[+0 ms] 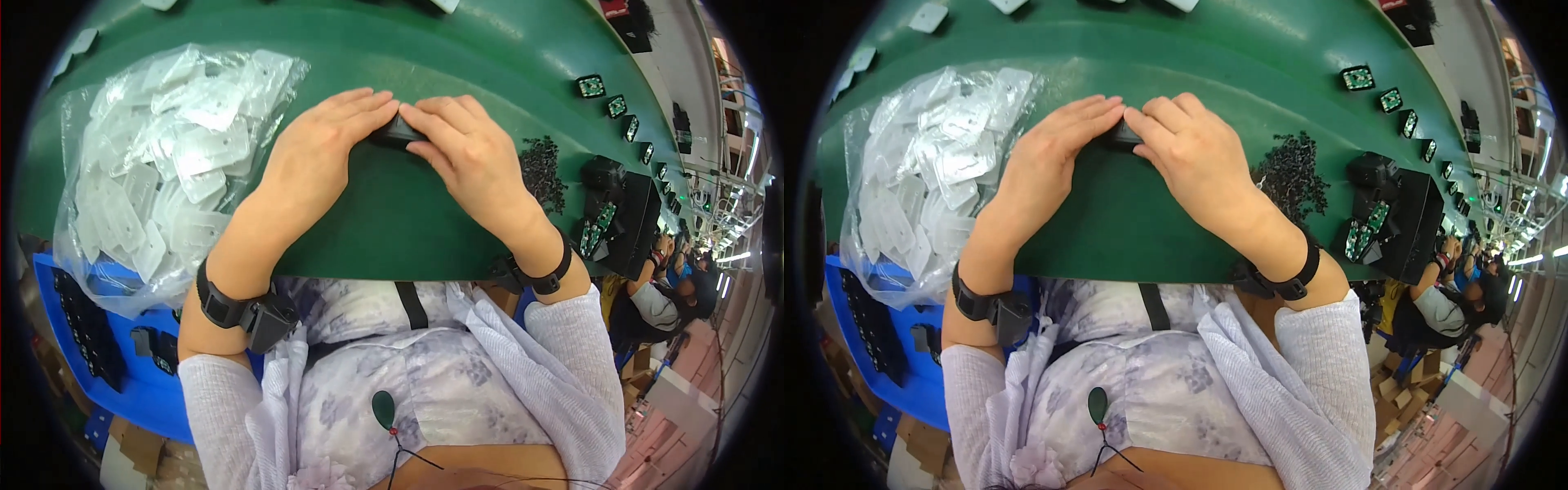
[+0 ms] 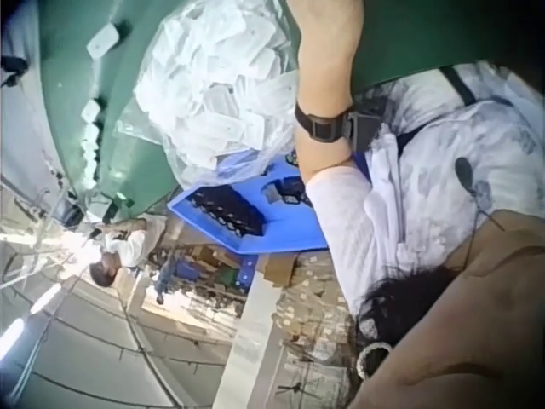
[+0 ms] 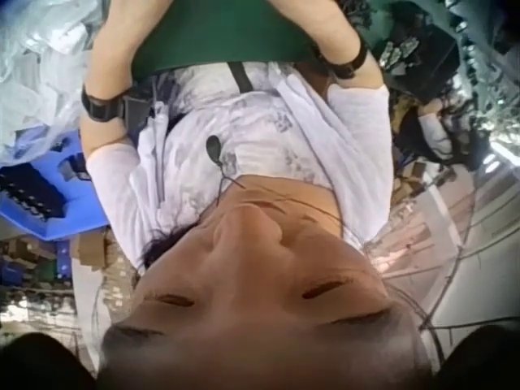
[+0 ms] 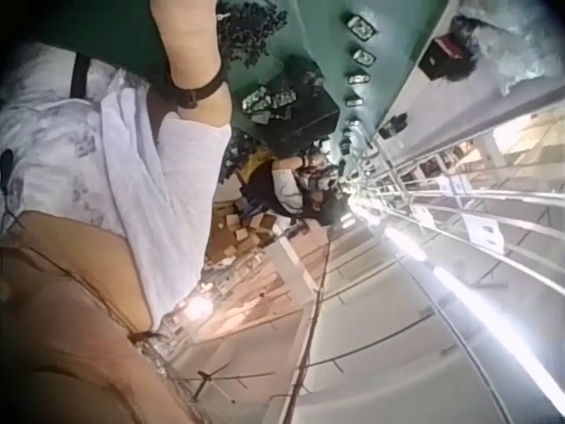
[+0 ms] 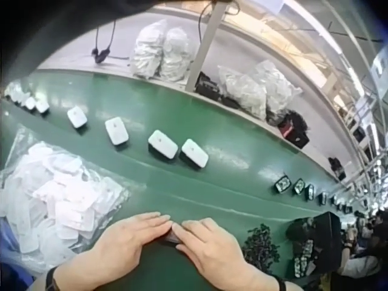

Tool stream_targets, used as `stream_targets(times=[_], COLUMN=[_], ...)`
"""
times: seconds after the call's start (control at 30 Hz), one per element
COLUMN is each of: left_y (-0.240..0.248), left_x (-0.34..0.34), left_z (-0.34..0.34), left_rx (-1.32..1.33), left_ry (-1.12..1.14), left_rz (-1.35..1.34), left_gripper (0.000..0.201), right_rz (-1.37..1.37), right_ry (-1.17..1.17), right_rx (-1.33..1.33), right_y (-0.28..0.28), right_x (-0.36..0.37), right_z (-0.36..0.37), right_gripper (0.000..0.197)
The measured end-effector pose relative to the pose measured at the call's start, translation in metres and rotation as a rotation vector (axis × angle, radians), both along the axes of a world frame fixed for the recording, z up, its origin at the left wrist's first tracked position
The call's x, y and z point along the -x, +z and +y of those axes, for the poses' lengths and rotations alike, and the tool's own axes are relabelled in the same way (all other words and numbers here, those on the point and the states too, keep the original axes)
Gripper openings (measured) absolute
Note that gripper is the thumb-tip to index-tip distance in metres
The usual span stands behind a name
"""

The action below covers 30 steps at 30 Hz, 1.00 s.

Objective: The person picks up a white plastic plate and a black pin, inserts the pin into the plate, and then presses a black plastic housing onto the plate by hand before placing the assembly on the conveyor belt.

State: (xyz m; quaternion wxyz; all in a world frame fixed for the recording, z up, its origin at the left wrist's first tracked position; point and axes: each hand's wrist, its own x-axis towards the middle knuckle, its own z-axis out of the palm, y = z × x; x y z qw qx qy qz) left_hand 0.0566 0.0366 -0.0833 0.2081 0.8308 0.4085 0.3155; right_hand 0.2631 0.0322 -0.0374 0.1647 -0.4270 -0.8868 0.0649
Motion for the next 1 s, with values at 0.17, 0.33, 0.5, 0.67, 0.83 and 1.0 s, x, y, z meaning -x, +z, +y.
stream_targets(times=[0.17,0.33,0.5,0.67,0.83,1.0], left_y=[0.003,0.004,-0.003,0.01,0.015,0.017], left_x=[-0.008,-0.015,-0.025,-0.027,-0.025,-0.031], left_z=[-0.004,-0.008,0.003,-0.015,-0.019,-0.023], left_rx=[-0.055,-0.164,-0.261,0.484,0.643,0.534], left_ry=[0.031,0.073,0.175,0.249,0.172,0.094], left_rz=[0.109,0.192,0.097,-0.414,-0.398,-0.424], left_gripper=[0.047,0.043,0.039,0.036,0.039,0.037], right_rz=[0.05,0.135,0.45,0.947,0.944,1.027], right_ry=[-0.074,-0.085,-0.209,-0.173,-0.246,-0.26], right_rx=[-0.047,0.046,0.445,0.68,0.639,0.591], right_y=[-0.012,-0.007,-0.002,-0.002,-0.001,0.002], right_x=[0.0,-0.004,-0.012,-0.015,-0.006,-0.003], right_z=[-0.005,0.001,0.021,-0.001,-0.012,-0.013], right_gripper=[0.035,0.036,0.03,0.041,0.04,0.034])
